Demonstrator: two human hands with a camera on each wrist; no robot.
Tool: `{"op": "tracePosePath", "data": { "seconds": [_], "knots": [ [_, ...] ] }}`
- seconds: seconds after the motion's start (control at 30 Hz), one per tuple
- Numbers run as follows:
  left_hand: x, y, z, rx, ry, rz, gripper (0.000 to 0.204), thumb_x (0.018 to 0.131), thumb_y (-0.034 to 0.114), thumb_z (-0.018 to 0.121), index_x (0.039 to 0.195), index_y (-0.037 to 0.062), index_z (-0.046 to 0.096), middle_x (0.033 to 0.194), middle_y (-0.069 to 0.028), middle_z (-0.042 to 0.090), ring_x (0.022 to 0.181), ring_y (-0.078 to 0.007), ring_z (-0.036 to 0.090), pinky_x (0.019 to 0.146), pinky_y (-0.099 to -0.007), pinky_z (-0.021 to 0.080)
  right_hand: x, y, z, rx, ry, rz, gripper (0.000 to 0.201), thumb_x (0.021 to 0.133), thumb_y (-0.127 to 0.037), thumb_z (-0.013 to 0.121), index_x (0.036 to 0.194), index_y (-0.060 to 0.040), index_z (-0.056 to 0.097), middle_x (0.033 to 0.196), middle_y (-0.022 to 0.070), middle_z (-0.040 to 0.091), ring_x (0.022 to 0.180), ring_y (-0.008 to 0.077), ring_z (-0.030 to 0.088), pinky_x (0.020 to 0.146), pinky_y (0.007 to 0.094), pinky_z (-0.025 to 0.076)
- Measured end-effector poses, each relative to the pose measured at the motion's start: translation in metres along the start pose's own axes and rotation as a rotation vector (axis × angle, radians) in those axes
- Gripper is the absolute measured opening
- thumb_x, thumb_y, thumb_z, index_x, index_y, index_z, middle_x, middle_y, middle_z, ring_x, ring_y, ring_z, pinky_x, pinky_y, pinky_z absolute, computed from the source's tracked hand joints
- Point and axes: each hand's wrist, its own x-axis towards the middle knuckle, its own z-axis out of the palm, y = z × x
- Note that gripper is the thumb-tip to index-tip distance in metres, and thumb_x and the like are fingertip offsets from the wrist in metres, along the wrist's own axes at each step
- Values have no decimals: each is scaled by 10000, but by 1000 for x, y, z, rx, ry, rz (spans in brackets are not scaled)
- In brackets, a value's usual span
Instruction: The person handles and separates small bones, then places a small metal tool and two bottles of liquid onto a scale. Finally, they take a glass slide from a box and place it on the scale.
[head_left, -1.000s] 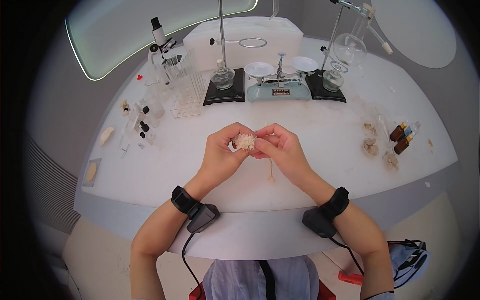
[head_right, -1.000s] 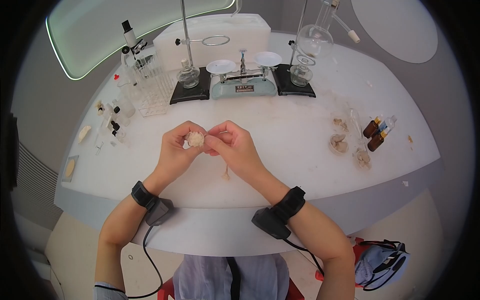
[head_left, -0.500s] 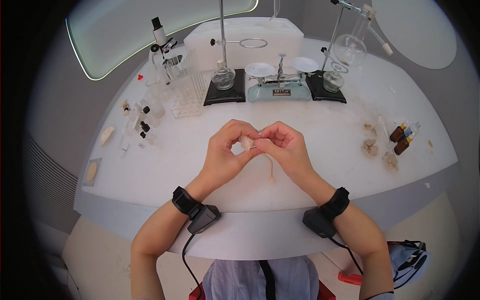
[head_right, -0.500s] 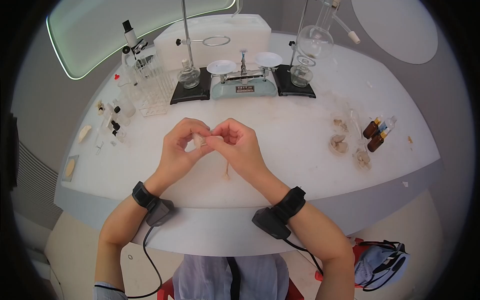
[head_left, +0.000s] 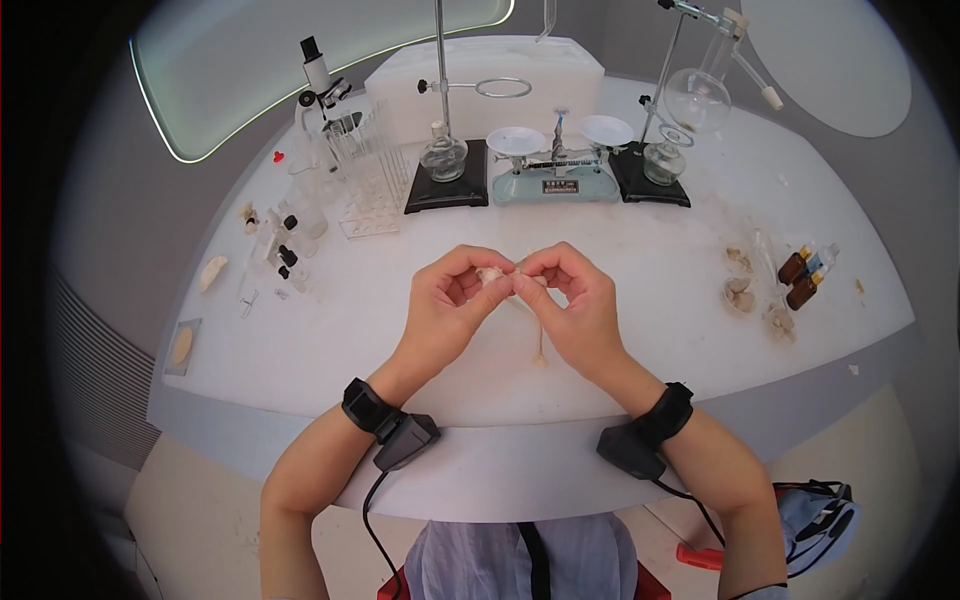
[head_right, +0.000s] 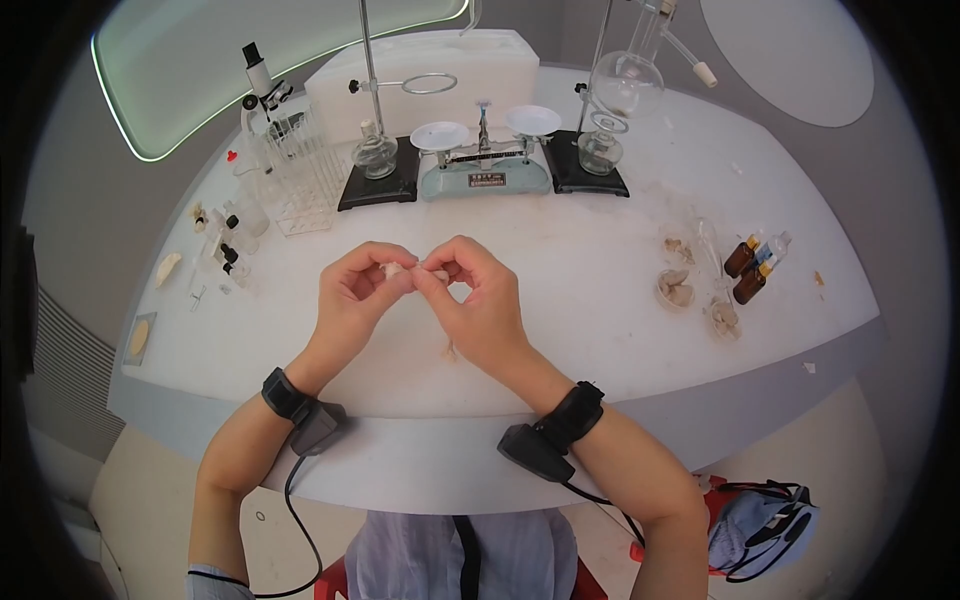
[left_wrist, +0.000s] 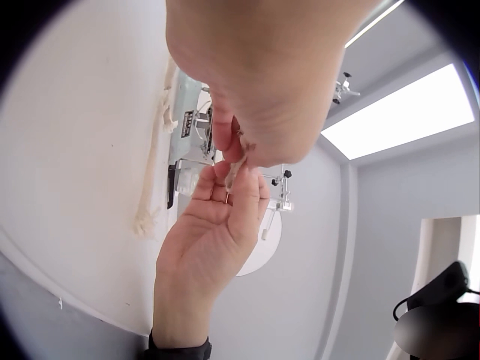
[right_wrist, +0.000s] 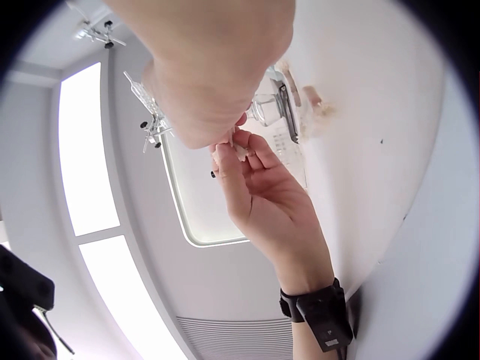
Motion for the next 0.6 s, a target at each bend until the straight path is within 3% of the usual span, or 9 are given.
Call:
{"op": "tracePosePath", "data": {
  "seconds": [0.1, 0.17, 0.3, 0.47, 0.6],
  "knots": [
    [0, 5, 2, -127, 43, -3, 144, 915, 39, 675, 1049, -6, 642, 965, -22, 667, 881, -65, 626, 800, -208, 511, 0, -9, 4, 60, -7, 61, 61, 873, -37, 687, 899, -13, 637, 852, 32, 660, 800, 112, 648, 750, 266, 520],
    [0, 7, 0, -146, 50, -15, 130, 930, 46, 655, 1043, -15, 635, 1009, -59, 681, 905, -77, 648, 794, -216, 520, 0, -12, 7, -95, 16, -139, 106, 865, -42, 704, 947, -15, 642, 891, 45, 659, 795, 128, 662, 747, 266, 519],
    [0, 7, -1, -132, 48, -47, 116, 938, 50, 630, 1037, -10, 630, 1039, -57, 662, 899, -86, 630, 849, -257, 525, 1, -5, 0, -180, -39, -152, 153, 872, -54, 710, 1000, -13, 637, 914, 62, 659, 799, 149, 681, 754, 270, 521],
    [0, 8, 4, -233, 26, -27, 110, 944, 47, 612, 1042, -1, 609, 1065, -90, 663, 930, -127, 643, 884, -286, 534, 3, -2, -2, 229, -40, 77, 159, 885, -50, 698, 1012, 13, 628, 966, 69, 671, 815, 145, 690, 775, 279, 529],
    [0, 6, 2, -257, -15, 14, 117, 942, 22, 613, 1053, -14, 605, 1099, -96, 647, 1026, -137, 638, 901, -292, 544, 4, -1, -4, 306, -75, 156, 211, 889, -54, 694, 1069, 23, 615, 1027, 88, 668, 861, 137, 685, 779, 275, 529]
  ]
}}
